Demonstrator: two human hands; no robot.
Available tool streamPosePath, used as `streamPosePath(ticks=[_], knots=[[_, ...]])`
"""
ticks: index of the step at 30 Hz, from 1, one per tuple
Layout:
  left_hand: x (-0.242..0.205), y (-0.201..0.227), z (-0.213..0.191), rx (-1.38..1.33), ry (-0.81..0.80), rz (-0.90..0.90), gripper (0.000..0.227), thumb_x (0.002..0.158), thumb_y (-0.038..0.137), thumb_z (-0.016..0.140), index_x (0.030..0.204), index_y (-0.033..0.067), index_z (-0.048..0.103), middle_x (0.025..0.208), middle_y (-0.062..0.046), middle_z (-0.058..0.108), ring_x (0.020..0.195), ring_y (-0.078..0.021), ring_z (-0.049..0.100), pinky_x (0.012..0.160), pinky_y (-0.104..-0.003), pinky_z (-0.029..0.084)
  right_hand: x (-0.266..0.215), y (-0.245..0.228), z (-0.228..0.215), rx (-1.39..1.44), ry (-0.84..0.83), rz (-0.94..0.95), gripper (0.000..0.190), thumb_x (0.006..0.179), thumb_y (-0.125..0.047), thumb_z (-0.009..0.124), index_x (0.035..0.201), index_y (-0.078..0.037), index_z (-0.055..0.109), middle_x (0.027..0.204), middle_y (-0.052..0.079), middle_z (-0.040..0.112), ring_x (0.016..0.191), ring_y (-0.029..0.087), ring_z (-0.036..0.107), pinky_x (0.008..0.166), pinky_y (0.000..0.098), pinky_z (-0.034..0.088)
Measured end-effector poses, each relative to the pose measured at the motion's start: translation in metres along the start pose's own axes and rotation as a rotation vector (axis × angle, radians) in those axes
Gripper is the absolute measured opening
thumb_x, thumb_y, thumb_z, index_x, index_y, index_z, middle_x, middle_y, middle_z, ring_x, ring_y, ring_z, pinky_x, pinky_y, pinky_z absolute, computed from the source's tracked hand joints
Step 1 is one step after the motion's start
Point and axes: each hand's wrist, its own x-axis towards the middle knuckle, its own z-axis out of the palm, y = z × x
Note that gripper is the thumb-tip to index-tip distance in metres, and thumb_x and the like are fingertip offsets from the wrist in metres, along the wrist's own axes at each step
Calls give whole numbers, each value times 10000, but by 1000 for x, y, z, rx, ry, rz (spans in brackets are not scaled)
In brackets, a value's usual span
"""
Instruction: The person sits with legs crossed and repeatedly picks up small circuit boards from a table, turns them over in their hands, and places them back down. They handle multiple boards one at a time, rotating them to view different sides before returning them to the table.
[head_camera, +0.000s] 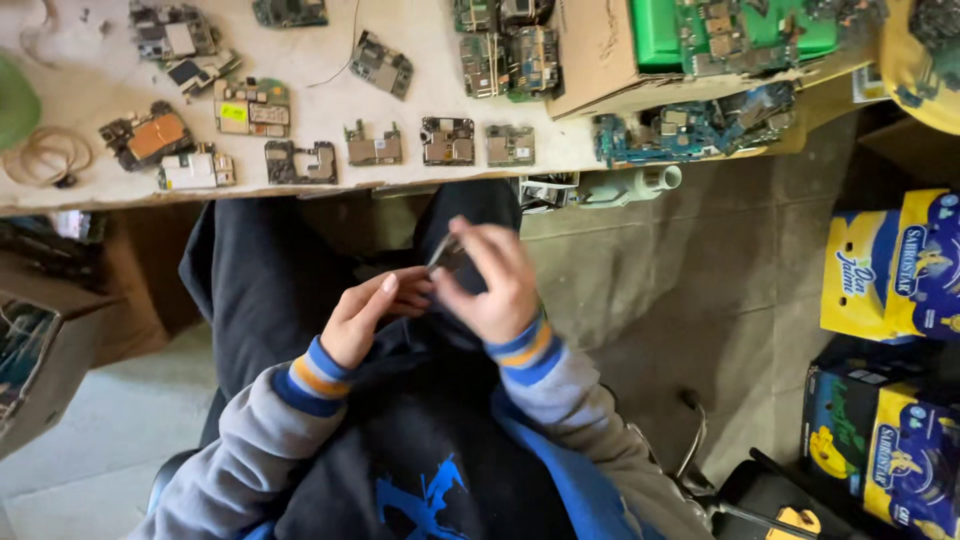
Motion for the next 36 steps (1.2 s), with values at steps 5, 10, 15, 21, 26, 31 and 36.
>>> streamPosePath(ticks=[5, 10, 15, 21, 26, 31, 36], knots=[[6, 10, -39, 898, 122, 231, 422, 939, 327, 737, 1252, 45, 715, 994, -156, 768, 958, -350, 740, 828, -466, 595, 7, 113, -45, -428, -43, 24, 594, 737, -203, 906, 1275, -74, 692, 1013, 127, 704, 925, 338, 707, 815, 448, 578], [14, -42, -112, 1232, 291, 293, 337, 932, 372, 741, 1189, 154, 735, 950, -43, 756, 945, -283, 722, 846, -420, 586, 35, 177, -81, -619, -334, -190, 583, 702, -231, 940, 1237, -184, 711, 1002, 48, 747, 1018, 256, 680, 886, 418, 530], [20, -80, -145, 1324, 316, 397, 280, 937, 358, 702, 1123, 149, 727, 891, -45, 720, 889, -298, 712, 806, -401, 588, 57, 184, -82, -700, -437, -295, 486, 776, -255, 877, 1226, -207, 701, 1111, 8, 748, 1070, 216, 639, 854, 404, 501], [20, -81, -133, 1398, 381, 450, 288, 880, 340, 709, 1088, 141, 727, 854, -58, 700, 872, -298, 705, 783, -401, 582, 54, 190, -70, -780, -417, -368, 348, 859, -342, 807, 1199, -285, 766, 1255, 9, 699, 1071, 240, 652, 903, 387, 545], [26, -84, -130, 1357, 392, 490, 228, 848, 330, 696, 999, 160, 698, 835, -53, 691, 855, -290, 701, 735, -397, 577, 54, 157, -53, -690, -300, -325, 259, 944, -443, 761, 1132, -266, 772, 1098, -36, 719, 998, 187, 680, 833, 340, 550], [31, -84, -124, 1352, 441, 503, 234, 816, 339, 703, 963, 157, 698, 808, -56, 684, 831, -289, 699, 702, -402, 581, 100, 67, 6, -439, -403, -400, 275, 880, -365, 801, 1121, -238, 762, 1046, -44, 730, 975, 206, 691, 810, 359, 539], [36, -90, -124, 1376, 489, 513, 216, 811, 381, 685, 902, 185, 679, 764, -14, 649, 797, -239, 682, 661, -371, 571, 153, 38, 70, -338, -579, -464, 329, 852, -298, 819, 1166, -224, 761, 1045, 1, 750, 997, 244, 698, 811, 403, 549]])
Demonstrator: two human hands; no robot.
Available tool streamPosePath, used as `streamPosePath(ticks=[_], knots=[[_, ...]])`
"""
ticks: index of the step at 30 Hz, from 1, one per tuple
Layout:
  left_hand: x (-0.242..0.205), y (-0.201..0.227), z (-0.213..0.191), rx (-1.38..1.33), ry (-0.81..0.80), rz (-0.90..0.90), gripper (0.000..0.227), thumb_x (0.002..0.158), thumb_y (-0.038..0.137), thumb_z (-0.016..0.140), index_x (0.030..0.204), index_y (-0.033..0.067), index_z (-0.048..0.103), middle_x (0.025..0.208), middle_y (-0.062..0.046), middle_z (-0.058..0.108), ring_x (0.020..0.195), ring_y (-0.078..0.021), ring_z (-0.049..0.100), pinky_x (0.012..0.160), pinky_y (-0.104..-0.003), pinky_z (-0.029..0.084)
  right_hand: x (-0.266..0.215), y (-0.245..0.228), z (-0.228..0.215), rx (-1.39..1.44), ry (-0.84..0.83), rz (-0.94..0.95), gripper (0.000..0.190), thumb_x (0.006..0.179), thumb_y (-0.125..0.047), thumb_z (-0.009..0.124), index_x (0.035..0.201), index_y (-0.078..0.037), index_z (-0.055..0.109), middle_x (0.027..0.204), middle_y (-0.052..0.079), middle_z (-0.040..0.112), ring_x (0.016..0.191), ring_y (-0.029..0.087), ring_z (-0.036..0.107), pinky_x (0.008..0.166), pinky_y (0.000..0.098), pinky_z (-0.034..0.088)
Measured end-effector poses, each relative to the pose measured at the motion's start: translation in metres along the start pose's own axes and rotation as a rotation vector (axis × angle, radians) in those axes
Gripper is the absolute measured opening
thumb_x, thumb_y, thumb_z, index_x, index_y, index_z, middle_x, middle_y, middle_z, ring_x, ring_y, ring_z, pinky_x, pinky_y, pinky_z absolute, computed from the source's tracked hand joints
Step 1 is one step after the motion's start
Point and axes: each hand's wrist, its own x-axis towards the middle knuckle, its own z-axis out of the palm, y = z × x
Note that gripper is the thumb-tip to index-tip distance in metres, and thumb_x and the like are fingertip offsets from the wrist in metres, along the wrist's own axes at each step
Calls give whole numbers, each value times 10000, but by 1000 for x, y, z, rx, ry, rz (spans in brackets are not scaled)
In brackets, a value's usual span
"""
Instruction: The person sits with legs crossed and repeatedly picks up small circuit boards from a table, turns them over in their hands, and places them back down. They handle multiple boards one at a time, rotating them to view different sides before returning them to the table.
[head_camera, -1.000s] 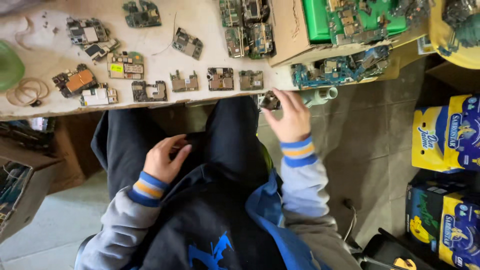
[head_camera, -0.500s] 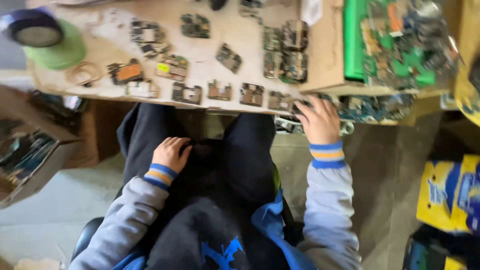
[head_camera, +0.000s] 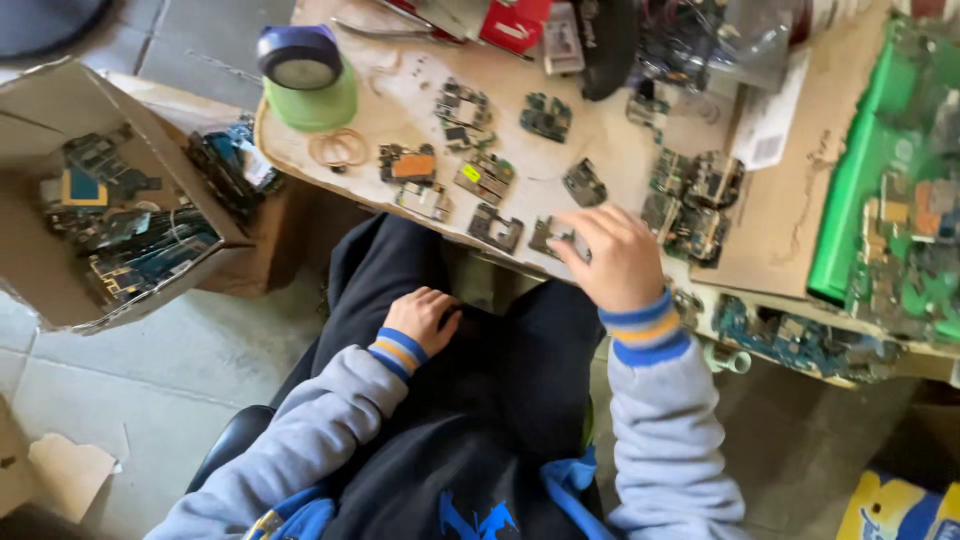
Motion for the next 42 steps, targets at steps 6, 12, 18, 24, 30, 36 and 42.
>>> streamPosePath(ticks=[6, 12, 18, 24, 30, 36, 42], knots=[[3, 2, 4, 14, 44, 8, 232, 799, 395, 671, 814, 167, 628, 706, -8, 592, 748, -230, 660, 613, -366, 555, 97, 21, 61, 168, -61, -33, 354, 854, -191, 827, 1192, -126, 742, 1046, 102, 756, 1006, 317, 703, 854, 445, 556], [7, 4, 4, 4, 37, 3, 241, 819, 407, 648, 811, 167, 621, 702, 1, 577, 732, -224, 645, 598, -358, 540, 147, 21, 101, 221, -20, -17, 530, 910, -349, 818, 1336, -84, 645, 1156, 180, 734, 1119, 367, 676, 951, 492, 551], [9, 10, 1, -25, 37, -30, 275, 807, 432, 656, 833, 160, 628, 704, -3, 569, 730, -229, 636, 597, -364, 542, 150, 23, 108, 168, 3, -95, 517, 856, -364, 828, 1296, -150, 661, 1069, 101, 766, 1045, 289, 699, 906, 439, 571], [11, 11, 4, -39, 57, -36, 306, 807, 452, 648, 797, 149, 607, 696, -22, 556, 729, -244, 627, 587, -367, 533, 159, -9, 113, 183, 110, -98, 540, 791, -393, 873, 1250, -195, 668, 982, 50, 753, 943, 251, 715, 838, 390, 581], [12, 11, 1, -42, 41, -41, 315, 814, 466, 642, 805, 152, 614, 697, -9, 556, 729, -239, 631, 581, -361, 525, 172, -31, 97, 290, -30, -99, 528, 956, -353, 789, 1377, -98, 599, 1088, 192, 721, 1005, 342, 701, 921, 472, 571], [12, 12, 2, -60, 23, -50, 311, 800, 466, 642, 821, 157, 624, 703, -17, 564, 731, -229, 632, 584, -351, 527, 152, 11, 74, 383, -198, -112, 629, 867, -281, 838, 1416, -127, 574, 1234, 97, 716, 1175, 363, 646, 1013, 506, 517], [12, 13, 1, -37, 5, -62, 316, 808, 465, 648, 829, 151, 622, 713, -10, 565, 736, -229, 632, 587, -350, 526, 143, 30, 92, 321, -156, -152, 608, 871, -320, 832, 1399, -124, 601, 1185, 109, 699, 1154, 354, 650, 1008, 502, 520]])
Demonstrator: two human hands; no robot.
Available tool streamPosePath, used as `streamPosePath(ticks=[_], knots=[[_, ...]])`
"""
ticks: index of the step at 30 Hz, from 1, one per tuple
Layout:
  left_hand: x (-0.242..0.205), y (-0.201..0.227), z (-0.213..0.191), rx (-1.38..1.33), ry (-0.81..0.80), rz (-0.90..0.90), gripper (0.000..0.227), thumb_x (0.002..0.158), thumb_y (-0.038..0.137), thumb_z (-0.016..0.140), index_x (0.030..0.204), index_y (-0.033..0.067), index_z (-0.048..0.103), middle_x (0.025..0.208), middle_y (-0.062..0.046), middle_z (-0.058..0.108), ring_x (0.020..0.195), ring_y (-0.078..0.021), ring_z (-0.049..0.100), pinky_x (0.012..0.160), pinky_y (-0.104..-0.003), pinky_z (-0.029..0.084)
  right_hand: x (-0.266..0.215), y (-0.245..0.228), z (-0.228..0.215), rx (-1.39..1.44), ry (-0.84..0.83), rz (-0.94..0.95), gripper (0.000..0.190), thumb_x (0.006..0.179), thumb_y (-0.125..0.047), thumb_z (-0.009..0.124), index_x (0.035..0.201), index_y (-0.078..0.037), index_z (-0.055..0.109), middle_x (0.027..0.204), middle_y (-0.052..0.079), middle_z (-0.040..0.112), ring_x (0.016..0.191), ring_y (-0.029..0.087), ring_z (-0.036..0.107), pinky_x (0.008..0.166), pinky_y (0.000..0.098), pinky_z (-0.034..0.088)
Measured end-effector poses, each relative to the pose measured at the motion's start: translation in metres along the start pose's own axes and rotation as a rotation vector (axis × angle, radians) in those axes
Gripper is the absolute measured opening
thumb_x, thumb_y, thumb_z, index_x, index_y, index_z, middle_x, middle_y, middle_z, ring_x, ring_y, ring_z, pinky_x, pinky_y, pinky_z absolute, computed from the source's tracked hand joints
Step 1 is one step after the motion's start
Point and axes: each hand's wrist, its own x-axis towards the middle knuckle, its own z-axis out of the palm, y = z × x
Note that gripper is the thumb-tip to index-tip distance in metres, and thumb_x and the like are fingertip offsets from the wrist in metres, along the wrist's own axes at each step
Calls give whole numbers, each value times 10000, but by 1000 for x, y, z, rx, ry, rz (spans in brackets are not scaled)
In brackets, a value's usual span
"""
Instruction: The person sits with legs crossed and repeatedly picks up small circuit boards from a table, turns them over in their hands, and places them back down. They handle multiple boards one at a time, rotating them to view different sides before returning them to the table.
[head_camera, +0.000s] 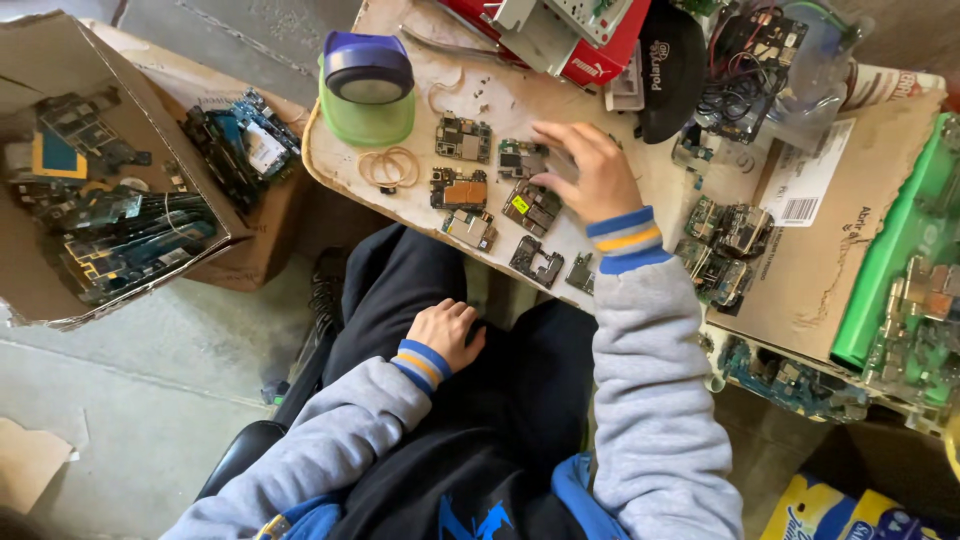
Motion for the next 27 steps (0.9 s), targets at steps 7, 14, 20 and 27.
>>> streamPosePath(ticks=[7, 14, 20, 27], knots=[[0, -1, 2, 11, 19, 6, 308, 795, 465, 658, 822, 160, 627, 708, -7, 574, 733, -226, 637, 586, -346, 531, 0, -3, -7, -39, 57, -3, 623, 865, -283, 867, 1402, -134, 589, 1164, 90, 729, 1126, 317, 654, 989, 493, 516], [3, 3, -7, 40, 10, -3, 292, 758, 440, 682, 782, 154, 625, 711, -23, 599, 746, -239, 652, 599, -367, 540, -11, 7, 11, -241, 63, 61, 628, 791, -245, 906, 1352, -166, 634, 1127, 80, 750, 1128, 296, 660, 978, 448, 522], [10, 11, -34, 36, -105, -28, 224, 858, 373, 670, 818, 155, 640, 760, -46, 648, 768, -282, 641, 634, -437, 507, -9, -22, 6, -425, 230, -21, 612, 853, -357, 921, 1341, -157, 611, 1044, 69, 805, 932, 250, 739, 853, 426, 589], [4, 6, -31, 100, -117, -22, 226, 884, 383, 652, 845, 162, 674, 757, -21, 634, 739, -270, 632, 557, -458, 488, -75, -79, -24, -278, 466, -3, 535, 908, -102, 830, 1352, -71, 534, 1028, 148, 740, 914, 273, 716, 889, 434, 643]])
